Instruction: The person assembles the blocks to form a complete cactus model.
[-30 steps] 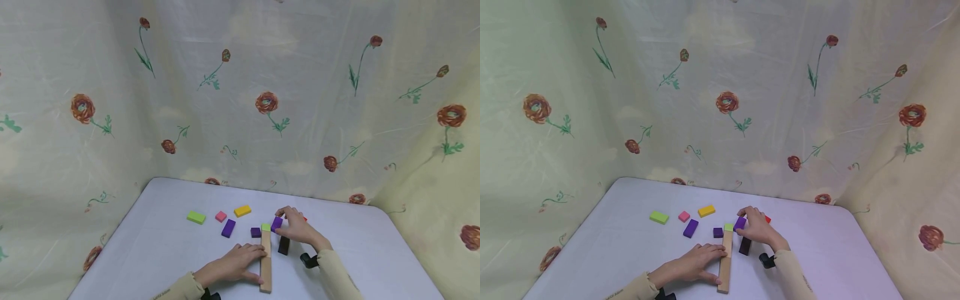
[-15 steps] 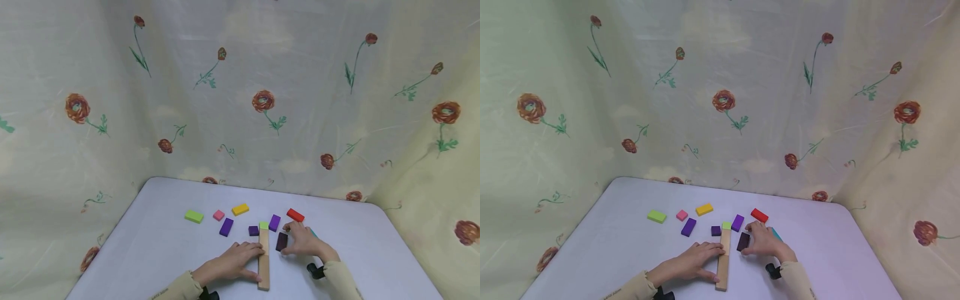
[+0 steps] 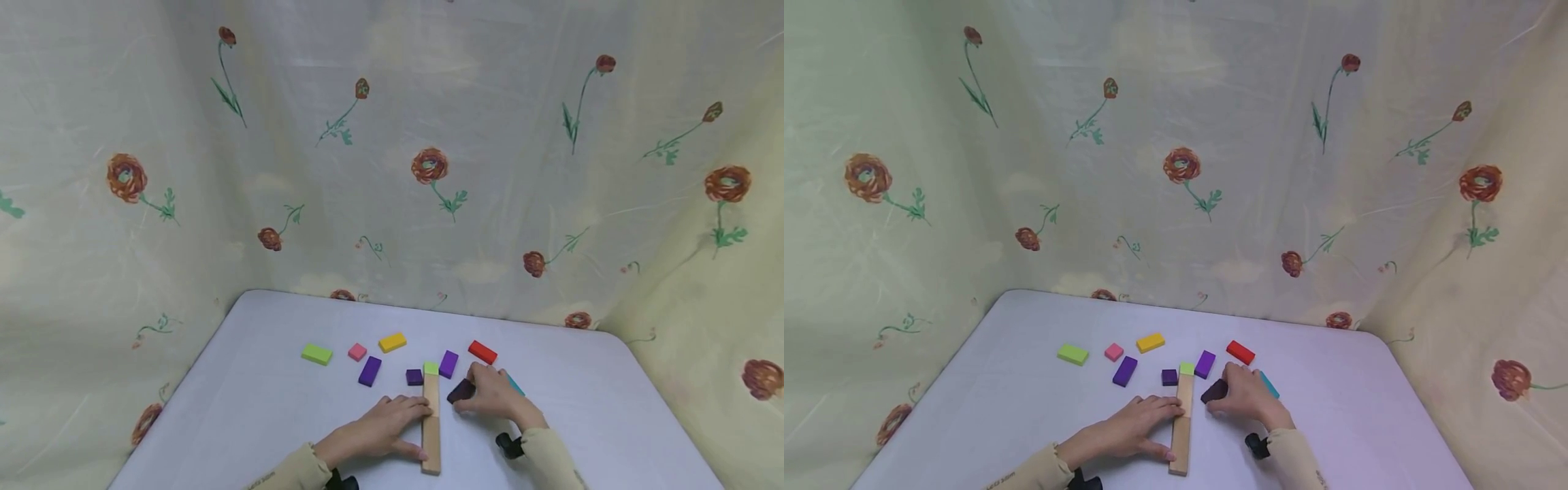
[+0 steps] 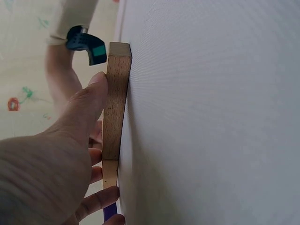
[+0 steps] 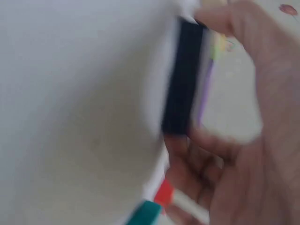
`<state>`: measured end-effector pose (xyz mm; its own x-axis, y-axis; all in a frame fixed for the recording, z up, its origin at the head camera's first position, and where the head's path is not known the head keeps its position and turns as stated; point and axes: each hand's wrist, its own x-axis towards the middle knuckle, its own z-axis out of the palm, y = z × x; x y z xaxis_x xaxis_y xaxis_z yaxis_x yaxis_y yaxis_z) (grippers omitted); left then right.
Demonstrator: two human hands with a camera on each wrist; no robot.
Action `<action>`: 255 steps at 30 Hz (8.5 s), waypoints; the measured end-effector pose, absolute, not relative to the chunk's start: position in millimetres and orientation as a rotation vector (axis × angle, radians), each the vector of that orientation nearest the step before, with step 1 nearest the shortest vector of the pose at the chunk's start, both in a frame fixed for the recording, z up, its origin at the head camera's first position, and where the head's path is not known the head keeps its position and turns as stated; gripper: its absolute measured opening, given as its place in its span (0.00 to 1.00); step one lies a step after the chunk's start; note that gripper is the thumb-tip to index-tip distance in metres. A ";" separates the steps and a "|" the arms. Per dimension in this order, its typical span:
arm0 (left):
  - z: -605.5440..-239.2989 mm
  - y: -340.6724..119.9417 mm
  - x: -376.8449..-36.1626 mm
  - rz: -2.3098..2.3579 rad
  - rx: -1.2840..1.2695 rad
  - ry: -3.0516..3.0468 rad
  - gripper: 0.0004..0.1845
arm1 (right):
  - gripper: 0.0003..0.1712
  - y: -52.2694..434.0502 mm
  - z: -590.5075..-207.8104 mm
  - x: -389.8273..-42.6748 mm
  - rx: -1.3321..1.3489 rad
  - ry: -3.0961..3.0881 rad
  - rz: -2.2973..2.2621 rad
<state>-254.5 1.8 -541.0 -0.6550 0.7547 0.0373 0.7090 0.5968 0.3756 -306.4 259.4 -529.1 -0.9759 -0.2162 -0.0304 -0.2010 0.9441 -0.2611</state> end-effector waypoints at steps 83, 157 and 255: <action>-538.6 5.6 -253.2 0.555 1.166 2.675 0.41 | 0.24 268.9 -522.3 -311.7 -0.502 2.970 -0.612; -543.0 3.2 -253.3 0.567 1.209 2.697 0.41 | 0.32 328.2 -528.2 -329.8 -0.399 2.864 -0.843; -540.9 0.8 -252.3 0.544 1.223 2.694 0.41 | 0.32 321.8 -521.0 -369.2 -0.216 2.953 -0.611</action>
